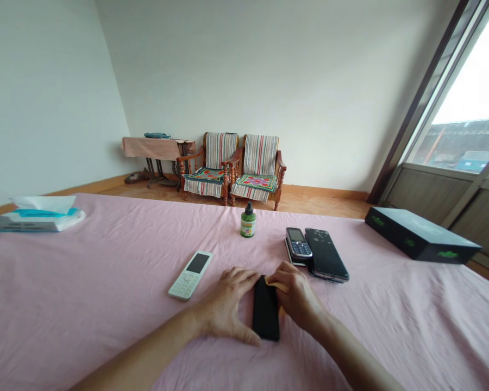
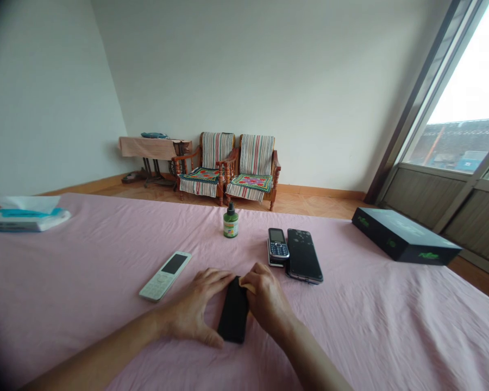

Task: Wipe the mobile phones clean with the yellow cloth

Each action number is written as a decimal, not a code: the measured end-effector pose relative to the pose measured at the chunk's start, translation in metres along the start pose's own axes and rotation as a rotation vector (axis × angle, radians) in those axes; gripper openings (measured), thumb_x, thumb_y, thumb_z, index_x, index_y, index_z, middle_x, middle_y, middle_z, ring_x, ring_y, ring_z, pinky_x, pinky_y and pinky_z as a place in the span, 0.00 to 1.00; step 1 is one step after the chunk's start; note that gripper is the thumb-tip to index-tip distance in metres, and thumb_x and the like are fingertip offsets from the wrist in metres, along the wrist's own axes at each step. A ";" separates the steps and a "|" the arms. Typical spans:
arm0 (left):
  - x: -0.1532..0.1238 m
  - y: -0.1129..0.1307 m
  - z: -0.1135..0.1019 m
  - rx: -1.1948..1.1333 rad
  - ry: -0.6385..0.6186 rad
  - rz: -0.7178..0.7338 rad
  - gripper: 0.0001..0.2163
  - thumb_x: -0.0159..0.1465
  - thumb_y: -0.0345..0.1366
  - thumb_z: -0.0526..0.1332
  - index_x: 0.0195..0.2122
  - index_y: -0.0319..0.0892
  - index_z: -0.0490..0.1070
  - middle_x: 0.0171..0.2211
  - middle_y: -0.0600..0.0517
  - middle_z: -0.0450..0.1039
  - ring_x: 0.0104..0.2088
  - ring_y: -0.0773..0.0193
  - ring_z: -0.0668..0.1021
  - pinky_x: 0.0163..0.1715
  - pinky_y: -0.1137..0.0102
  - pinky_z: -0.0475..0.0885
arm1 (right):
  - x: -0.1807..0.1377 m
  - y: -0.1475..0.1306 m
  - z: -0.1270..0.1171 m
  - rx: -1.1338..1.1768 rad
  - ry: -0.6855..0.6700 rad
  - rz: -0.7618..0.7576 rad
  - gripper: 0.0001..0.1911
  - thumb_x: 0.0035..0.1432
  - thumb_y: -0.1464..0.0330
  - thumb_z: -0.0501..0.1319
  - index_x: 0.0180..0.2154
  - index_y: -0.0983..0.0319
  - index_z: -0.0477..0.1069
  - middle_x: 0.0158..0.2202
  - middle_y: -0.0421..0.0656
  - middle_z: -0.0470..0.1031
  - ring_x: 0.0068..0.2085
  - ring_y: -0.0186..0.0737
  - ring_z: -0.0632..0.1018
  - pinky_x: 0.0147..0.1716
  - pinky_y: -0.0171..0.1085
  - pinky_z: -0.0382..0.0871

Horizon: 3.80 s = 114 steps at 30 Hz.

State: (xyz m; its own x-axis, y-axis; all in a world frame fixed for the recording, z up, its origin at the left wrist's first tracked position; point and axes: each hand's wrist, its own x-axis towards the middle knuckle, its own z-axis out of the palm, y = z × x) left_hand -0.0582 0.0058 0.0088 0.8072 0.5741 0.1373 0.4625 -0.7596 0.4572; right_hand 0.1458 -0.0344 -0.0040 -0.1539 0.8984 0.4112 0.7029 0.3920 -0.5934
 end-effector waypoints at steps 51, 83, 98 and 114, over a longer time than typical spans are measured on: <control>-0.001 -0.002 0.008 -0.016 0.014 -0.061 0.59 0.40 0.59 0.71 0.67 0.39 0.44 0.64 0.35 0.54 0.62 0.37 0.59 0.60 0.44 0.51 | 0.005 0.020 0.012 0.070 0.162 0.062 0.11 0.53 0.76 0.56 0.29 0.61 0.77 0.29 0.41 0.72 0.31 0.37 0.75 0.32 0.33 0.66; -0.012 0.032 0.031 -0.093 0.237 -0.125 0.39 0.44 0.39 0.74 0.57 0.45 0.63 0.55 0.44 0.63 0.55 0.44 0.66 0.55 0.54 0.64 | -0.048 -0.021 -0.003 1.098 0.101 0.474 0.17 0.43 0.60 0.73 0.23 0.65 0.70 0.19 0.35 0.64 0.21 0.26 0.60 0.21 0.29 0.49; -0.008 0.056 0.017 -0.154 0.351 -0.104 0.10 0.60 0.28 0.56 0.39 0.43 0.74 0.33 0.51 0.76 0.34 0.60 0.77 0.34 0.72 0.69 | -0.047 -0.022 -0.006 1.294 0.084 0.445 0.13 0.45 0.63 0.72 0.25 0.65 0.73 0.20 0.37 0.68 0.22 0.27 0.64 0.22 0.28 0.53; 0.003 -0.003 0.012 -0.884 0.197 -0.496 0.19 0.51 0.47 0.69 0.34 0.35 0.72 0.22 0.51 0.75 0.15 0.68 0.72 0.12 0.77 0.60 | -0.044 -0.003 -0.005 0.605 0.284 0.357 0.05 0.46 0.70 0.63 0.20 0.63 0.72 0.22 0.39 0.66 0.25 0.34 0.66 0.25 0.32 0.56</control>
State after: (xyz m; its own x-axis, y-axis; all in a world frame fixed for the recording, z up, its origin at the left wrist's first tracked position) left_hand -0.0526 0.0065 -0.0027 0.4881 0.8618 -0.1376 0.2283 0.0261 0.9732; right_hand 0.1536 -0.0756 -0.0170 0.2539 0.9379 0.2363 0.1599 0.2003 -0.9666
